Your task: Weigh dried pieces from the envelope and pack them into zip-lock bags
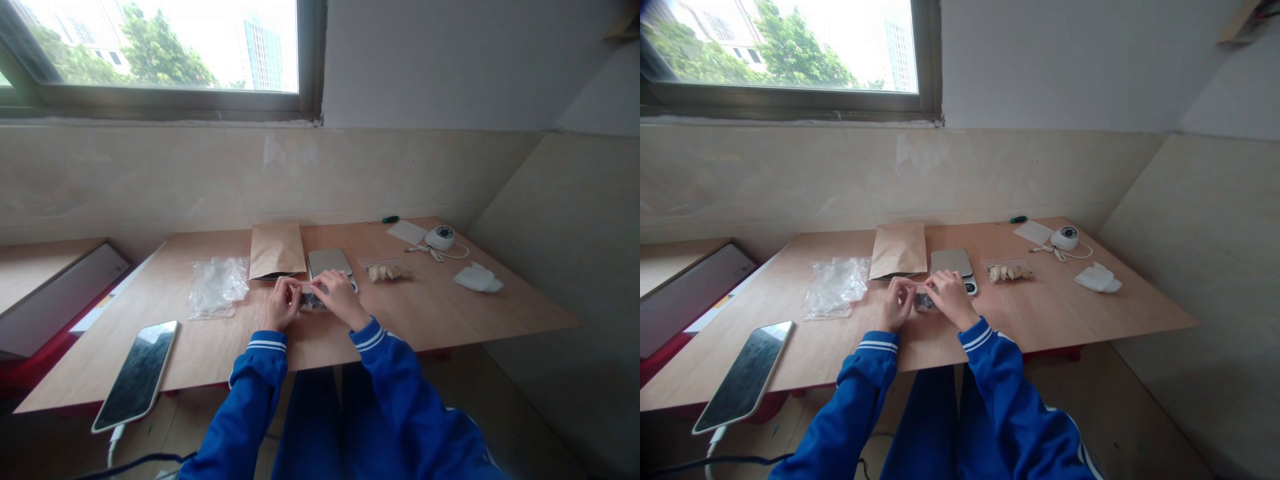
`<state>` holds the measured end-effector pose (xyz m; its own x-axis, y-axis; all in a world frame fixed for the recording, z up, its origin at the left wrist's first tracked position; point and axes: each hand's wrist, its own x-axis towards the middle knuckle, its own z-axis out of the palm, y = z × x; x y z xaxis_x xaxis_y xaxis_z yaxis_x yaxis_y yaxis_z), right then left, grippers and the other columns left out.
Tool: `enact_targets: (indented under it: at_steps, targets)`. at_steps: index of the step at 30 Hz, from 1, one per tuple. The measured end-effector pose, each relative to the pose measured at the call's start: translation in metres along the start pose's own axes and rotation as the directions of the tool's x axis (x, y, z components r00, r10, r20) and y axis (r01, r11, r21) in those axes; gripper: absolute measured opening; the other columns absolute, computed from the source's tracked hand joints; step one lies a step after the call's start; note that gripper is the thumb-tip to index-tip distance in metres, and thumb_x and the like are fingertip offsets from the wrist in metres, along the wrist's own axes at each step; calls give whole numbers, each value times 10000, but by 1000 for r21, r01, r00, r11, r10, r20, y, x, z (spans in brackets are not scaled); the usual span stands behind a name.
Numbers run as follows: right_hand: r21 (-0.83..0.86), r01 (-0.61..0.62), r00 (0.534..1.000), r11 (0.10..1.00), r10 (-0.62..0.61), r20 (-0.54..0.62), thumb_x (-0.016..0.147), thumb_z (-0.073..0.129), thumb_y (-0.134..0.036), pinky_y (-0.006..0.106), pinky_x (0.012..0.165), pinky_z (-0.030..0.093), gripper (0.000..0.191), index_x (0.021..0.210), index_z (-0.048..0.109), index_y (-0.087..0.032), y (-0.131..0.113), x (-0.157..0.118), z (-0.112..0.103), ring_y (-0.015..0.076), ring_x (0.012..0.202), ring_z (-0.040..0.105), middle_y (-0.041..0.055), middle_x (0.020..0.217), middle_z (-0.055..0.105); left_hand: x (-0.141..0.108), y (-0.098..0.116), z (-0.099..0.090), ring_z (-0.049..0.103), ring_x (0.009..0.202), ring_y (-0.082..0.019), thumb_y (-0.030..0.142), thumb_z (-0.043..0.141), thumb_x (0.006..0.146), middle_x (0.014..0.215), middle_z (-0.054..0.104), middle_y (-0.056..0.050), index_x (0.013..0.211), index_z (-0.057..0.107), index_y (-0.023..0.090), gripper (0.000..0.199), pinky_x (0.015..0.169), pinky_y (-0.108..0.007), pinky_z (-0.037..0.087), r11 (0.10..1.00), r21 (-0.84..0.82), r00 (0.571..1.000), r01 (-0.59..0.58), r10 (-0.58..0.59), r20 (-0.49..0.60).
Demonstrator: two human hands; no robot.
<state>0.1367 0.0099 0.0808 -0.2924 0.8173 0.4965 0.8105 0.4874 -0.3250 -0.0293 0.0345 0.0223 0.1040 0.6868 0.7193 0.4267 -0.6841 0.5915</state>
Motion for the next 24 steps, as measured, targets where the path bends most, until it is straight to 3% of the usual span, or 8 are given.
enact_targets:
  at_steps: [8, 17, 24]
  targets:
    - [-131, -14, 999, 991, 10, -33, 918, 513, -200, 340, 799, 303, 128, 823, 597, -185, -2, 2, 9, 206, 844, 542, 35, 851, 659, 0, 0, 1, 428, 531, -58, 202, 526, 851, 783, 485, 17, 852, 496, 193, 31, 487, -190, 381, 998, 54, 999, -26, 27, -20]
    - [-166, -38, 999, 985, 33, -35, 915, 460, -139, 336, 796, 317, 141, 843, 576, -176, -1, 0, 19, 218, 842, 527, 61, 868, 629, 0, 2, 3, 414, 512, -55, 172, 520, 847, 756, 465, 23, 862, 485, 192, 43, 470, -183, 371, 991, 98, 995, -88, 92, -37]
    - [-75, -11, 999, 997, 7, -48, 961, 429, -295, 320, 809, 352, 207, 934, 600, -182, -2, -2, 19, 201, 870, 567, 55, 907, 661, -2, -5, 4, 425, 520, -57, 199, 507, 860, 801, 495, 7, 879, 484, 192, 30, 481, -192, 379, 991, 131, 993, -31, 46, -111]
